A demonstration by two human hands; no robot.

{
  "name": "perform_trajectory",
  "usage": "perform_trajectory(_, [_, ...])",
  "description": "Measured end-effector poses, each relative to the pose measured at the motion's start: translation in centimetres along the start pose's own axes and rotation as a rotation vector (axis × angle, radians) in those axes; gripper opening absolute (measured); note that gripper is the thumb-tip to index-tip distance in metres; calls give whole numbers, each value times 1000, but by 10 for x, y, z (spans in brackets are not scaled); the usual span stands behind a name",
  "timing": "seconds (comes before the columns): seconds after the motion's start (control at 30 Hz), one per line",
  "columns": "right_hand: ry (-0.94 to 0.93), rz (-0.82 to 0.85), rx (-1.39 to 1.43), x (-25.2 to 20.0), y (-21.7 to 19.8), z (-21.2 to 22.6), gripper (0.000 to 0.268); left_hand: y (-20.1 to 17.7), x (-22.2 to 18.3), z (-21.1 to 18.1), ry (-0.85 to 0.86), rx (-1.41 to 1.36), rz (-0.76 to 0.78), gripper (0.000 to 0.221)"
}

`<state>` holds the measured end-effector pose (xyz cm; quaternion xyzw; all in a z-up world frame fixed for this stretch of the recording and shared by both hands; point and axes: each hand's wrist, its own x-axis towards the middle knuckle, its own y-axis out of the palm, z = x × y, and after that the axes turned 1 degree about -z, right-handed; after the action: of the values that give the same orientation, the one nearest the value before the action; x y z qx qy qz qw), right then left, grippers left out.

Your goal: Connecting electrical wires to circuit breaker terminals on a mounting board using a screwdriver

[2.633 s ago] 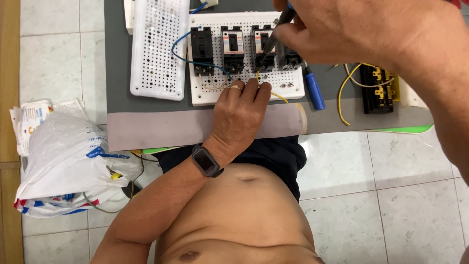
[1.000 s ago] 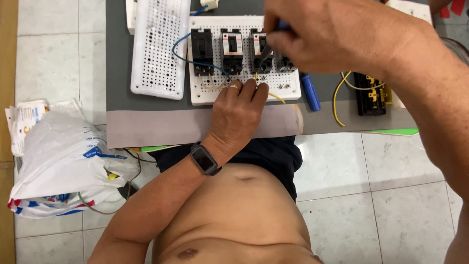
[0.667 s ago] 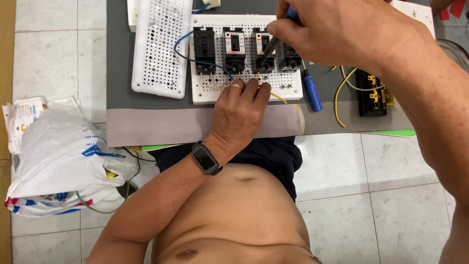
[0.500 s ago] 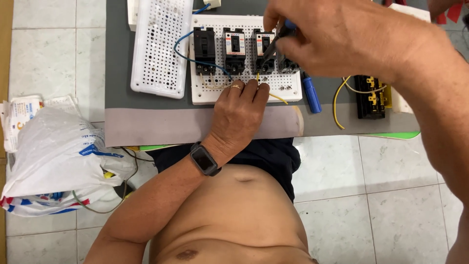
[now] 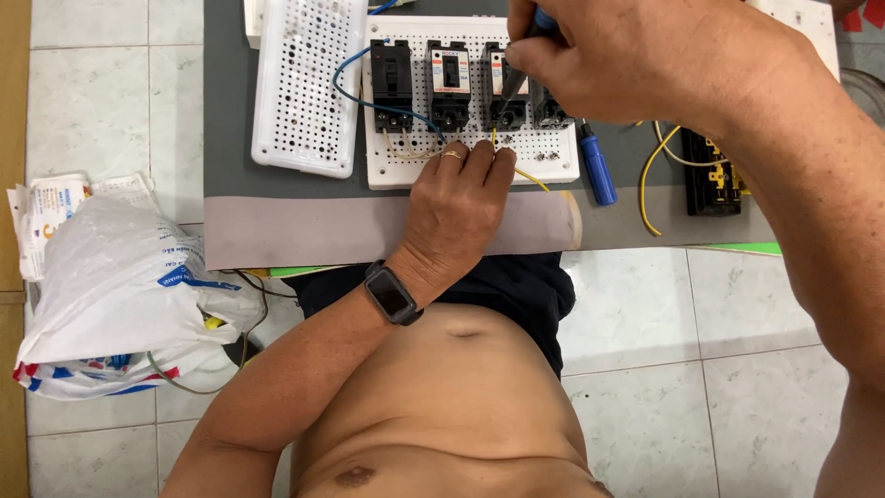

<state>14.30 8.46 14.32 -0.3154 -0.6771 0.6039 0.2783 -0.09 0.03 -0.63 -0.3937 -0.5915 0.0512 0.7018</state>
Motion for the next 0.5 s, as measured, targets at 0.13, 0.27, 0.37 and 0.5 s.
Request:
perform_trajectory(0.13, [39, 12, -28, 1, 1, 2, 18, 1, 0, 0, 8, -6, 1, 13])
perform_trajectory(0.27, [87, 39, 10, -2, 1, 3, 22, 2, 0, 0, 19, -22, -20, 15])
perform_trajectory(0.37, [54, -44, 17, -3, 8, 0, 19, 2, 0, 0, 26, -35, 0, 16])
perform_trajectory(0.5, [63, -157, 136, -11, 14, -2, 20, -5, 5, -2, 29, 1, -7, 10])
